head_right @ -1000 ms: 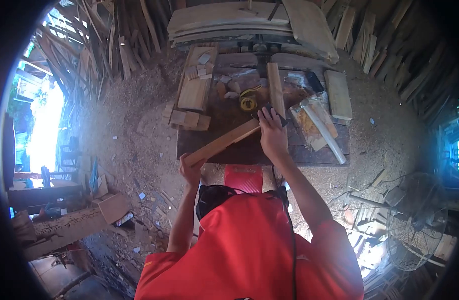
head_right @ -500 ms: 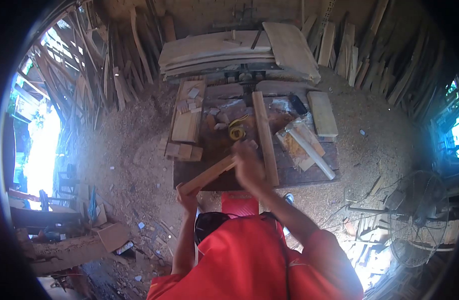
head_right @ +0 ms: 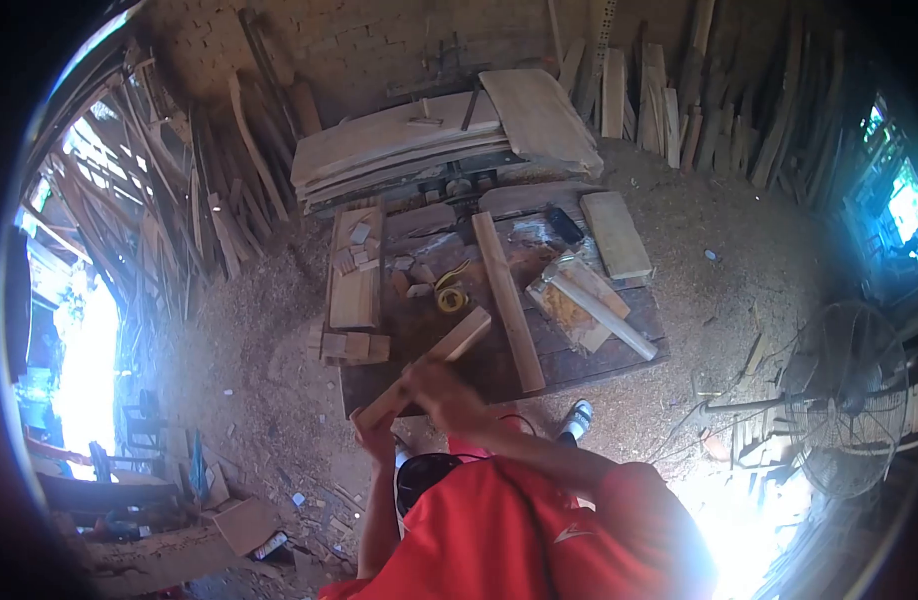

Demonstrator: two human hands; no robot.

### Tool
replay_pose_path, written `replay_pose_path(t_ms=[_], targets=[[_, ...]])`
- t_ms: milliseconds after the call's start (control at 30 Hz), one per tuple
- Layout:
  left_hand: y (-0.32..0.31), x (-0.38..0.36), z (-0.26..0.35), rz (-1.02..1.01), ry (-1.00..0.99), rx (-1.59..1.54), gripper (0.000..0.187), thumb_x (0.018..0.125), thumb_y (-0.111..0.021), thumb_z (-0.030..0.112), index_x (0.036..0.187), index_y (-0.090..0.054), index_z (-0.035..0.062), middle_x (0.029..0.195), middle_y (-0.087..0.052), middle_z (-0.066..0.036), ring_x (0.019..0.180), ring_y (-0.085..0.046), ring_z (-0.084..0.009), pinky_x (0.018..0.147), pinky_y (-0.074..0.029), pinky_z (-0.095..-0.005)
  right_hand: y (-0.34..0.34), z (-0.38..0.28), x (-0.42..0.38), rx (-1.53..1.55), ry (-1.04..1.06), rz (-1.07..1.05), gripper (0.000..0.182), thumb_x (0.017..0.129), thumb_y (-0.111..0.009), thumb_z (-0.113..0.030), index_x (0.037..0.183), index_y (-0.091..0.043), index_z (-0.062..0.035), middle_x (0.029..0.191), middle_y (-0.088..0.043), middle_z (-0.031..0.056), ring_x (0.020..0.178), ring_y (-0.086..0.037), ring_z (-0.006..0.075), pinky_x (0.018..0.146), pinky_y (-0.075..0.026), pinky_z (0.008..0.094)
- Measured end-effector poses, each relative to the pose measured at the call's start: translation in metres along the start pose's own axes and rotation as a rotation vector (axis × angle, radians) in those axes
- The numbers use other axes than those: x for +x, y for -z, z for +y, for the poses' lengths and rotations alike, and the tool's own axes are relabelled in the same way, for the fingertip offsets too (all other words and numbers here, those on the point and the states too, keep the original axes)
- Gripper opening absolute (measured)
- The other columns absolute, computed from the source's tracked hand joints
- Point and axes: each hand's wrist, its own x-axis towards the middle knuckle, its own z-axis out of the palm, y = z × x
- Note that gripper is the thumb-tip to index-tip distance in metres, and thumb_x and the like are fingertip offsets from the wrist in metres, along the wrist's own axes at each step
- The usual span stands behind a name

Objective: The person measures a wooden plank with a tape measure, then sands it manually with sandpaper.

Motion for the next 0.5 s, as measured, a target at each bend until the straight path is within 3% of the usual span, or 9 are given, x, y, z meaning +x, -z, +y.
replay_pose_path(t_ms=[33,133,167,233,333,367,467,500], targets=[[0.000,0.001,0.000,-0.004,0.025,-0.019,0.067,0.071,-0.103,0.028,0.121,-0.064,0.0086,0.099,-0.077,-0.019,0.093,-0.075,-0.0451,0.079,-0.058,-0.0512,-0.003,-0.010,-0.004,0.000,0.212,-0.092,0.043,0.102,-0.065,-0.012,0.144,-0.066,-0.0051,0.154,-0.063,0.0150,0.147,-0.056,0.0379,0.121,-0.047,0.0467],[0.003,-0.002,0.000,-0.028,0.000,0.006,0.065,0.072,-0.103,0.027,0.120,-0.063,0.0086,0.099,-0.076,-0.020,0.093,-0.075,-0.0443,0.079,-0.058,-0.0508,0.022,0.021,-0.002,0.004,0.092,-0.053,0.045,0.102,-0.066,-0.012,0.146,-0.065,-0.0063,0.152,-0.065,0.0138,0.145,-0.058,0.0355,0.121,-0.047,0.0468],[0.004,0.001,0.005,-0.030,-0.026,0.027,0.064,0.072,-0.103,0.026,0.120,-0.063,0.0085,0.099,-0.076,-0.020,0.093,-0.075,-0.0439,0.079,-0.059,-0.0507,0.045,0.044,0.004,0.014,-0.036,-0.042,0.047,0.102,-0.064,-0.011,0.149,-0.063,-0.0061,0.149,-0.065,0.0167,0.144,-0.058,0.0380,0.120,-0.047,0.0484],[0.003,0.000,0.001,-0.008,-0.040,0.054,0.064,0.073,-0.103,0.028,0.119,-0.063,0.0078,0.098,-0.076,-0.020,0.092,-0.075,-0.0437,0.079,-0.059,-0.0504,0.071,0.085,0.011,-0.253,-0.260,0.194,0.043,0.111,-0.052,-0.015,0.153,-0.059,-0.0050,0.142,-0.068,0.0185,0.135,-0.063,0.0403,0.111,-0.054,0.0507],[-0.001,0.000,0.004,0.024,-0.039,0.049,0.063,0.075,-0.102,0.030,0.119,-0.063,0.0065,0.097,-0.075,-0.019,0.090,-0.074,-0.0437,0.078,-0.058,-0.0508,0.040,0.056,0.009,-0.012,-0.778,0.183,0.042,0.110,-0.055,-0.014,0.151,-0.059,-0.0031,0.132,-0.070,0.0232,0.118,-0.070,0.0441,0.097,-0.059,0.0526],[0.001,0.001,0.003,0.035,-0.037,0.046,0.063,0.075,-0.102,0.031,0.118,-0.063,0.0061,0.096,-0.075,-0.019,0.089,-0.074,-0.0438,0.078,-0.058,-0.0510,0.026,0.062,-0.006,0.042,-0.732,0.075,0.043,0.108,-0.058,-0.012,0.150,-0.059,-0.0023,0.132,-0.071,0.0246,0.112,-0.074,0.0446,0.094,-0.062,0.0519],[0.000,-0.001,-0.004,0.005,-0.034,0.035,0.060,0.081,-0.097,0.030,0.122,-0.062,0.0038,0.097,-0.074,-0.021,0.091,-0.074,-0.0432,0.079,-0.057,-0.0515,0.003,0.055,-0.029,0.074,-0.299,0.079,0.044,0.105,-0.062,-0.010,0.149,-0.059,-0.0017,0.139,-0.068,0.0249,0.124,-0.070,0.0437,0.103,-0.059,0.0496],[-0.002,-0.002,-0.007,-0.005,-0.063,0.044,0.061,0.080,-0.098,0.030,0.121,-0.062,0.0041,0.097,-0.074,-0.020,0.090,-0.073,-0.0434,0.078,-0.057,-0.0516,0.001,0.060,-0.032,0.155,-0.344,0.071,0.046,0.104,-0.064,-0.011,0.149,-0.059,-0.0023,0.146,-0.065,0.0253,0.136,-0.064,0.0429,0.113,-0.054,0.0490]])
